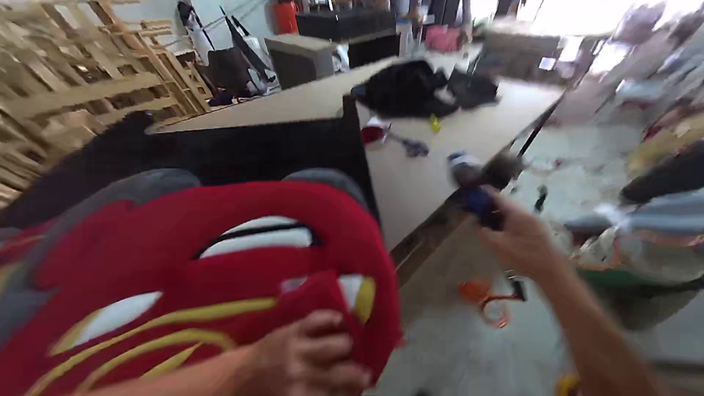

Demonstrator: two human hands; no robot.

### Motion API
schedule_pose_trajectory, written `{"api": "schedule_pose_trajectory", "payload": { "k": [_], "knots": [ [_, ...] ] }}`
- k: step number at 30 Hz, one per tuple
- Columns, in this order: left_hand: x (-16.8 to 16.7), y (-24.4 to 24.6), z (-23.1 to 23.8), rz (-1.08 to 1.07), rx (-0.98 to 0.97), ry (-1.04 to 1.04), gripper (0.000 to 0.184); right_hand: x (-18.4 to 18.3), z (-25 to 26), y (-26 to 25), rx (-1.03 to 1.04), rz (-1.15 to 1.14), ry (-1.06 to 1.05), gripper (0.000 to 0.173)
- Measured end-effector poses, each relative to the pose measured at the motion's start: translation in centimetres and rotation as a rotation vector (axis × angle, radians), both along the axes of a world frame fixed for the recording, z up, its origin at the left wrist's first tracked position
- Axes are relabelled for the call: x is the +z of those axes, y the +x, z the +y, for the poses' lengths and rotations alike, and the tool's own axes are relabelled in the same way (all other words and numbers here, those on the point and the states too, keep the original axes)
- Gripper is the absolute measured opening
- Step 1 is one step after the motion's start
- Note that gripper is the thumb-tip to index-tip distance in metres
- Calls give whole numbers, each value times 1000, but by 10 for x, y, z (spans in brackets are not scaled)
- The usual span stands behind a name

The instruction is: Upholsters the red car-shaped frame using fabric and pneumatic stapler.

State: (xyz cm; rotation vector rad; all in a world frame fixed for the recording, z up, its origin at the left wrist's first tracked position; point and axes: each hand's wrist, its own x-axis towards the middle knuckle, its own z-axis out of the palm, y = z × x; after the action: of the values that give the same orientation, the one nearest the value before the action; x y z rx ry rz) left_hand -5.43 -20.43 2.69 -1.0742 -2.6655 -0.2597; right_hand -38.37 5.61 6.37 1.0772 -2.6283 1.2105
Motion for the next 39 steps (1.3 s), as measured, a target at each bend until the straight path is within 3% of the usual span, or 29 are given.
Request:
{"api": "schedule_pose_trajectory", "payload": {
  "k": [3, 6, 9, 11, 14, 16, 21, 34, 39],
  "knots": [
    [2, 1, -3, 19, -38, -47, 28, -40, 75, 123, -213, -177, -217, 34],
    [2, 2, -1, 27, -43, -87, 23, -119, 131, 251, -245, -447, -505, 59],
    [5, -1, 1, 47, -91, -144, 20, -179, 129, 355, -276, -509, -591, 64],
    [8, -3, 2, 40, -111, -185, 19, -192, 105, 392, -276, -484, -679, 51],
    [10, -4, 2, 17, -113, -219, 22, -187, 74, 400, -160, -460, -745, 39],
    [10, -5, 3, -6, -113, -222, 23, -201, 60, 394, -80, -408, -761, 45],
    [10, -4, 5, -32, -91, -187, 21, -191, 42, 371, -92, -300, -741, 38],
    [9, -4, 7, -74, -85, -145, 20, -198, 34, 352, 18, -300, -689, 35],
    [10, -5, 8, -86, -81, -141, 20, -193, 36, 348, 41, -398, -613, 34]
  ]
}}
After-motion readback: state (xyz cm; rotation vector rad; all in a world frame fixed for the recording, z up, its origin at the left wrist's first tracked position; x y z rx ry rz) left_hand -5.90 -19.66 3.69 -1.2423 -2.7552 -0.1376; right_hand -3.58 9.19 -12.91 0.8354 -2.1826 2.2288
